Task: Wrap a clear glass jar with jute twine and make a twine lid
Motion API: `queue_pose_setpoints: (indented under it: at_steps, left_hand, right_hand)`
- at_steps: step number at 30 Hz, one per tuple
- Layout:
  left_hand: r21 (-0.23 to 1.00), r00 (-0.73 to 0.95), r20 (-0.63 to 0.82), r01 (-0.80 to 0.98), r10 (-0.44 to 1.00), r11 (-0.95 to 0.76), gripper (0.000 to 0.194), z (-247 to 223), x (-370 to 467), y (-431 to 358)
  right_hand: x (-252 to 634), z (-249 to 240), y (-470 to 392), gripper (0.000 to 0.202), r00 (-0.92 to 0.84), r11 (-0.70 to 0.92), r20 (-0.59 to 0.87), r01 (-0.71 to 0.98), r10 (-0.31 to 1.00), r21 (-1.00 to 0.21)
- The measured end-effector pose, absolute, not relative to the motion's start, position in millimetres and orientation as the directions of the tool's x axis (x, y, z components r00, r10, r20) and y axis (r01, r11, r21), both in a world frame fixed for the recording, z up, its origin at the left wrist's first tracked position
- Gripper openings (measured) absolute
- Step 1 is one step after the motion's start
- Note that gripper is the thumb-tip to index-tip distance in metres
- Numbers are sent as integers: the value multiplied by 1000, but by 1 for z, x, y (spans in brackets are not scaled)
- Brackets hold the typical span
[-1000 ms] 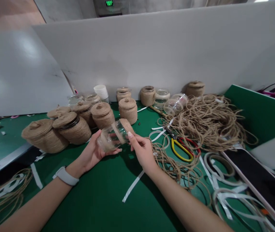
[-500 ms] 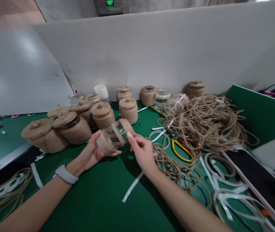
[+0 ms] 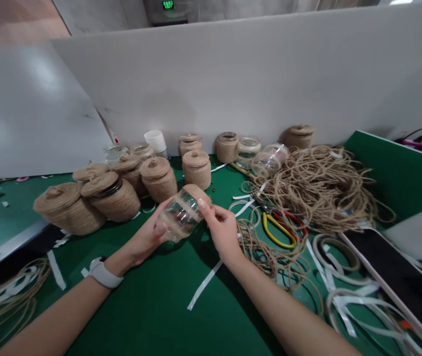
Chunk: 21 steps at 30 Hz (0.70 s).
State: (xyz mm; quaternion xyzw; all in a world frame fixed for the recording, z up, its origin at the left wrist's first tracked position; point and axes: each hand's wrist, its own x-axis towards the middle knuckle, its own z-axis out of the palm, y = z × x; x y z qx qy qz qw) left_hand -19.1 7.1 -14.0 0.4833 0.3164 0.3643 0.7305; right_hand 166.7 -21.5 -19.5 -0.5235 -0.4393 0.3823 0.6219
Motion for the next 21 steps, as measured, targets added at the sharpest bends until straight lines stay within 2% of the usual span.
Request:
queue_pose_setpoints:
  at_steps: [2,5,12,16,21]
  left_hand:
    - [949,496,-155,-166,854,269,80,-13,-19,7]
    - [937,491,-186,-173,851,305,70,-10,-19,7]
    - [885,645,-91,-297,759,359,52,-2,-20,8]
    - [860,668,-114,-304,735,410,51,-9,-24,12]
    - [865,645,-109,-314,757,392,56,-11,-21,11]
  right_hand:
    - [166,-21,-22,61,308,160,153,4,939,-987]
    - [166,-22,-22,59,287,182,179,16,941,-983]
    - [168,-19,-21,57,215,283,277,3,937,-959]
    - [166,-15,-25,60,192,259,252,-12,949,-966]
    - [164,-14,-29,60,263,235,226,-2,938,-972]
